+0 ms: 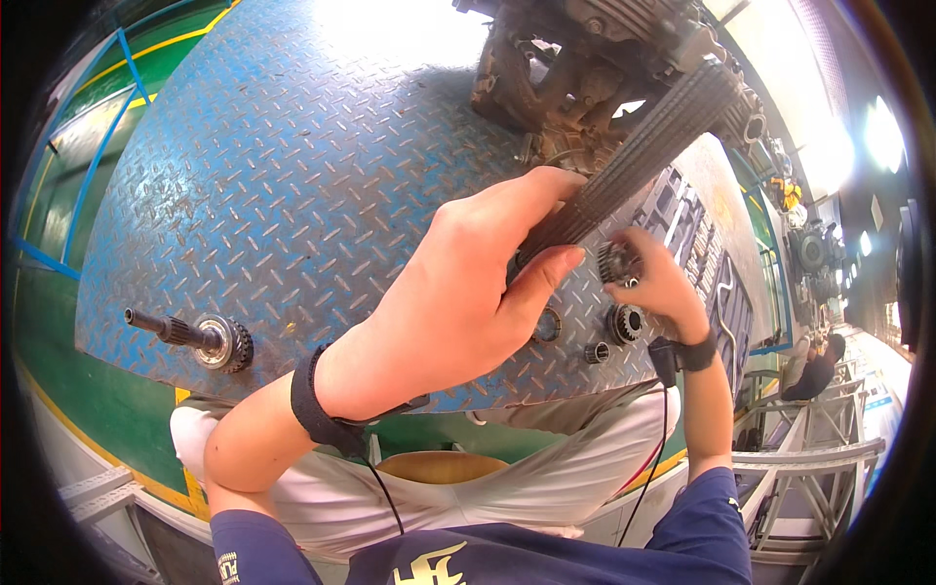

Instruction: The person handles a splined shaft and various gear components on a workbench, sliding gear rings and spacers onto the shaft by hand and turning them to check the fit.

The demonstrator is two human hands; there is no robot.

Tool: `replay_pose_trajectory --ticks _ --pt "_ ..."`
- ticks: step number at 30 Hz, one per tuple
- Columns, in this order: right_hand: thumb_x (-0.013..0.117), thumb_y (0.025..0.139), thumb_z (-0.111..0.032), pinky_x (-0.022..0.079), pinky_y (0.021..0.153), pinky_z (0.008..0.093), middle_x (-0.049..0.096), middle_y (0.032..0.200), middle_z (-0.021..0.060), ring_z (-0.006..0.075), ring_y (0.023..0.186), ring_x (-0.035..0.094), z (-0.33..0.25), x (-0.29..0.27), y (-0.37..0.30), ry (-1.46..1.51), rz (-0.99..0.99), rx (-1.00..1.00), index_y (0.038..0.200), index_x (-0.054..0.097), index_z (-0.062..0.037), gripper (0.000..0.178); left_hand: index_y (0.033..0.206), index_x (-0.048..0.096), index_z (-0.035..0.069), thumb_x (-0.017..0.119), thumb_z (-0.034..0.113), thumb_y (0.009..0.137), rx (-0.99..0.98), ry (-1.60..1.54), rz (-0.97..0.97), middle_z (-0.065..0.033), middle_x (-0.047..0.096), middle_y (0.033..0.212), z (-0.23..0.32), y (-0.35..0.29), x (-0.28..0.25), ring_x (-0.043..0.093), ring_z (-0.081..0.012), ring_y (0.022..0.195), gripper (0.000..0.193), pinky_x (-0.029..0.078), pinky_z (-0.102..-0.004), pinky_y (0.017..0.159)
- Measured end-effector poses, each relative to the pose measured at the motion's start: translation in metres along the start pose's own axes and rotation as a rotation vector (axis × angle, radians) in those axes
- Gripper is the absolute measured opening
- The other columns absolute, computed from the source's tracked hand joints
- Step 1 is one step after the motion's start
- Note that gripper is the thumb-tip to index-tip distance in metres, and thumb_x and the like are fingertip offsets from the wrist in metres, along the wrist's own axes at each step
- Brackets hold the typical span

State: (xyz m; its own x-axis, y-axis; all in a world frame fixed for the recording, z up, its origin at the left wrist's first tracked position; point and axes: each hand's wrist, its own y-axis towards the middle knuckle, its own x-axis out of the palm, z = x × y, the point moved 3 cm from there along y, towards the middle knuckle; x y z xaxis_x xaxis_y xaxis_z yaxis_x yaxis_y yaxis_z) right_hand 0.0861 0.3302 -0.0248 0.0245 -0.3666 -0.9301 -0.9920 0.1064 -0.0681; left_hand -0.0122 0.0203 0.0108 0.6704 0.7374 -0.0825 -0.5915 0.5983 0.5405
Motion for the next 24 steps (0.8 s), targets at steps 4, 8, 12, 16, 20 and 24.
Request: replay_pose_trajectory --ticks 4,8,12,16,20,24 --pt "0.079 0.072 -0.005 0.052 0.089 0.0304 0.059 0.129 0.0074 0.0164 0.109 0.061 0.0 -0.037 -0.015 0.426 0.24 -0.01 0.136 0.053 -0.001 0.069 0.125 0.055 -0.007 0.064 -0.006 0.093 -0.053 -0.006 -0.013 -0.012 0.069 0.104 0.003 0.001 -0.003 0.07 -0.0173 0.099 0.033 0.055 -0.0322 0.092" --pt "0.078 0.076 -0.009 0.053 0.092 0.031 0.058 0.131 0.0096 0.0167 0.111 0.061 -0.007 -0.058 -0.022 0.646 0.339 -0.159 0.139 0.05 0.0025 0.07 0.125 0.056 -0.007 0.064 -0.006 0.093 -0.044 -0.008 -0.004 -0.0117 0.069 0.105 0.002 0.001 -0.004 0.069 -0.017 0.099 0.032 0.055 -0.0321 0.092" --pt "0.08 0.082 -0.024 0.057 0.094 0.0393 0.059 0.127 0.0147 0.0225 0.111 0.064 -0.047 -0.075 -0.026 0.875 0.586 -0.325 0.137 0.047 0.0055 0.071 0.123 0.057 -0.006 0.065 -0.006 0.093 -0.044 -0.009 -0.018 -0.0104 0.07 0.101 0.005 -0.001 -0.001 0.07 -0.0165 0.098 0.031 0.055 -0.0317 0.092" --pt "0.079 0.088 -0.032 0.058 0.097 0.0469 0.059 0.126 0.0199 0.0318 0.109 0.067 -0.084 -0.09 -0.021 1.0 0.711 -0.443 0.138 0.045 0.0097 0.073 0.121 0.06 -0.005 0.068 -0.006 0.089 0.046 0.082 0.013 -0.0136 0.07 0.096 0.01 -0.004 0.006 0.072 -0.0197 0.092 0.034 0.056 -0.0325 0.086" --pt "0.077 0.09 -0.026 0.054 0.105 0.051 0.06 0.129 0.0257 0.0397 0.115 0.065 -0.132 -0.114 -0.014 0.988 0.756 -0.592 0.139 0.045 0.014 0.071 0.121 0.06 -0.003 0.07 -0.004 0.087 0.109 0.09 0.038 -0.019 0.069 0.096 0.014 -0.007 0.012 0.071 -0.03 0.088 0.034 0.056 -0.0355 0.08" --pt "0.076 0.091 -0.026 0.051 0.108 0.0526 0.059 0.131 0.0298 0.0457 0.117 0.063 -0.165 -0.117 -0.006 0.935 0.782 -0.737 0.135 0.048 0.0162 0.067 0.12 0.06 -0.003 0.069 -0.004 0.088 0.1 0.053 0.024 -0.0207 0.068 0.098 0.016 -0.009 0.014 0.07 -0.0342 0.088 0.034 0.055 -0.0372 0.078"
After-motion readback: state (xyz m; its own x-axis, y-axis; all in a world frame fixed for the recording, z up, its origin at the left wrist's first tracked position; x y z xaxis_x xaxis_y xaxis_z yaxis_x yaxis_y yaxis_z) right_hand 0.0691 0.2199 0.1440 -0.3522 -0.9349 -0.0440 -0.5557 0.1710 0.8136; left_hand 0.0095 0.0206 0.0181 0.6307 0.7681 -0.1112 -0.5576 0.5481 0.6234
